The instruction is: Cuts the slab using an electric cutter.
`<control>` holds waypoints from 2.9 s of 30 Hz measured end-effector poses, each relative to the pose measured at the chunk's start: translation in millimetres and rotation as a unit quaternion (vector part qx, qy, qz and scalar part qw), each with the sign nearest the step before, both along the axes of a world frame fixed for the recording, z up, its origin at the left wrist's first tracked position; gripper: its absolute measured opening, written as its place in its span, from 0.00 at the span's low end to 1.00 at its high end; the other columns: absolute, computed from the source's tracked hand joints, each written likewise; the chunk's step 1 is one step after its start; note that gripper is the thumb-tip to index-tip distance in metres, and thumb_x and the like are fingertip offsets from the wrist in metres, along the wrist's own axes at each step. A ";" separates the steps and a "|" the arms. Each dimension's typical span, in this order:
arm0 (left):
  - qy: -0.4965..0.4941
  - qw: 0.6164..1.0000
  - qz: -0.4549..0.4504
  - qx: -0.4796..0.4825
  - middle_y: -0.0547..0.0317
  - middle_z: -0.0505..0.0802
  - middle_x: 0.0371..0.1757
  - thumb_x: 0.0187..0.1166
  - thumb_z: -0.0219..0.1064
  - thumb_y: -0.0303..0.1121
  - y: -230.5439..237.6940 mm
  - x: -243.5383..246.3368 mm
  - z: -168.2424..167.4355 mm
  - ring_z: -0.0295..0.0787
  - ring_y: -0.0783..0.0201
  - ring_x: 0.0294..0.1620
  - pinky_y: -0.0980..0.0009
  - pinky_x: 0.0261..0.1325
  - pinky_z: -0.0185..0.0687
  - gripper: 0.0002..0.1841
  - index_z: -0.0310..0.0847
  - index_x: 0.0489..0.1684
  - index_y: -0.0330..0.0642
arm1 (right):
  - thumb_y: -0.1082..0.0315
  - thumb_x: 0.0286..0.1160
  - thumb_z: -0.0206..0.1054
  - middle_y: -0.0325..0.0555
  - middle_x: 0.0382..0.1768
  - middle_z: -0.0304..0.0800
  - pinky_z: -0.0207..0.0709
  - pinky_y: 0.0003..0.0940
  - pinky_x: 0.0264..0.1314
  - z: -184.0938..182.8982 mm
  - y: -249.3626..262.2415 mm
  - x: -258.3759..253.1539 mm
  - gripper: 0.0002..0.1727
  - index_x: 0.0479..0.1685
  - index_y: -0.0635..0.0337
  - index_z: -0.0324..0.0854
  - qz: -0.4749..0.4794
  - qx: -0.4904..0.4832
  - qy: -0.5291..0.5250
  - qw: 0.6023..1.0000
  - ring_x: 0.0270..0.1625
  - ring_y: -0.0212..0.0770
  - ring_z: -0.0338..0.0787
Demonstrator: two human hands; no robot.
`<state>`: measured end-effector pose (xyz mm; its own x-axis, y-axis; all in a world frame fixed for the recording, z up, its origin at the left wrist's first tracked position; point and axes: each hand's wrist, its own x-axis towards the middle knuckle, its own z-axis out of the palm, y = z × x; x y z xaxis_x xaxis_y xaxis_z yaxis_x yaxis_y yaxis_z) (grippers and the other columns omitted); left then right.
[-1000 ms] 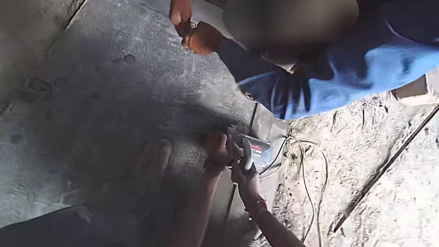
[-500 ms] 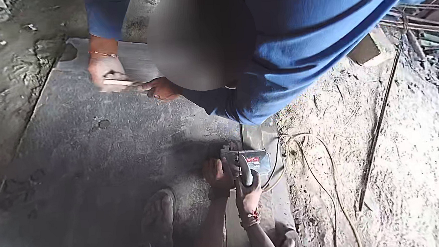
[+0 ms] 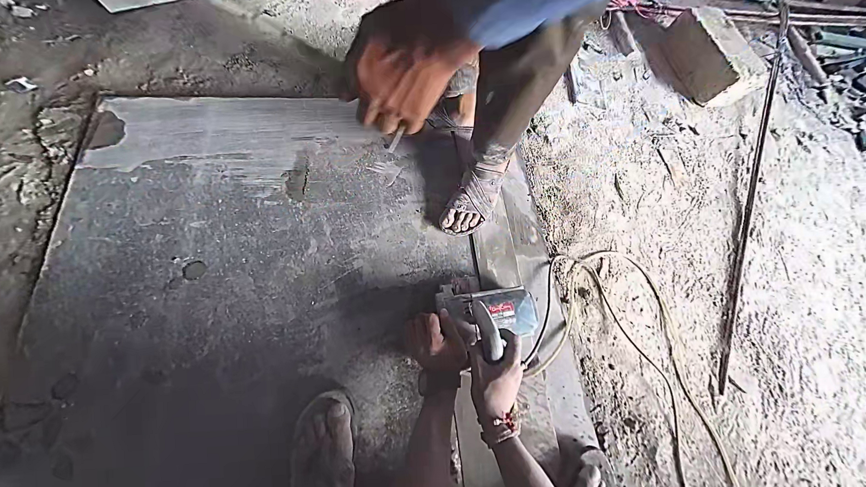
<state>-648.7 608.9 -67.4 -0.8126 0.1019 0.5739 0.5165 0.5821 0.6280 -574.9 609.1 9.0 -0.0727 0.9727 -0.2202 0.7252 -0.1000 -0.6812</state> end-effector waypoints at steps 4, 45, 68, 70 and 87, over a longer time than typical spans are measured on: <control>-0.002 1.000 -0.002 -0.001 0.49 0.84 0.22 0.84 0.56 0.43 0.2 -3.6 -4.3 0.84 0.50 0.30 0.57 0.41 0.78 0.24 0.77 0.16 0.38 | 0.60 0.56 0.82 0.53 0.29 0.92 0.82 0.59 0.34 0.2 1.4 -3.7 0.30 0.60 0.65 0.81 0.001 0.004 -0.010 1.000 0.29 0.54 0.91; -0.018 1.000 0.024 -0.003 0.48 0.85 0.24 0.83 0.56 0.41 25.9 -22.8 -4.6 0.86 0.50 0.32 0.57 0.39 0.79 0.23 0.80 0.17 0.37 | 0.61 0.61 0.81 0.53 0.30 0.93 0.81 0.59 0.34 2.8 22.9 -29.4 0.29 0.62 0.63 0.81 0.007 0.026 -0.034 0.999 0.29 0.56 0.92; -0.018 1.000 0.013 -0.019 0.48 0.86 0.24 0.81 0.58 0.40 37.7 -39.8 -5.3 0.88 0.49 0.35 0.57 0.43 0.80 0.21 0.80 0.16 0.37 | 0.59 0.58 0.80 0.51 0.33 0.92 0.82 0.55 0.39 -2.4 48.4 -36.2 0.27 0.57 0.64 0.84 0.057 -0.012 0.037 0.998 0.33 0.49 0.91; -0.030 0.999 0.014 -0.023 0.47 0.86 0.25 0.81 0.59 0.39 39.0 -40.3 -3.9 0.88 0.48 0.36 0.56 0.44 0.80 0.21 0.80 0.16 0.36 | 0.59 0.57 0.79 0.51 0.34 0.92 0.83 0.53 0.43 -2.4 55.1 -33.9 0.27 0.56 0.65 0.86 0.084 -0.043 0.067 0.993 0.35 0.47 0.91; -0.009 0.999 0.035 -0.005 0.48 0.86 0.23 0.80 0.60 0.38 53.3 -52.1 -5.5 0.87 0.50 0.33 0.57 0.39 0.80 0.20 0.80 0.15 0.36 | 0.62 0.60 0.81 0.51 0.28 0.91 0.82 0.57 0.33 -3.3 55.5 -53.2 0.29 0.63 0.63 0.81 0.045 0.021 0.010 0.999 0.28 0.53 0.91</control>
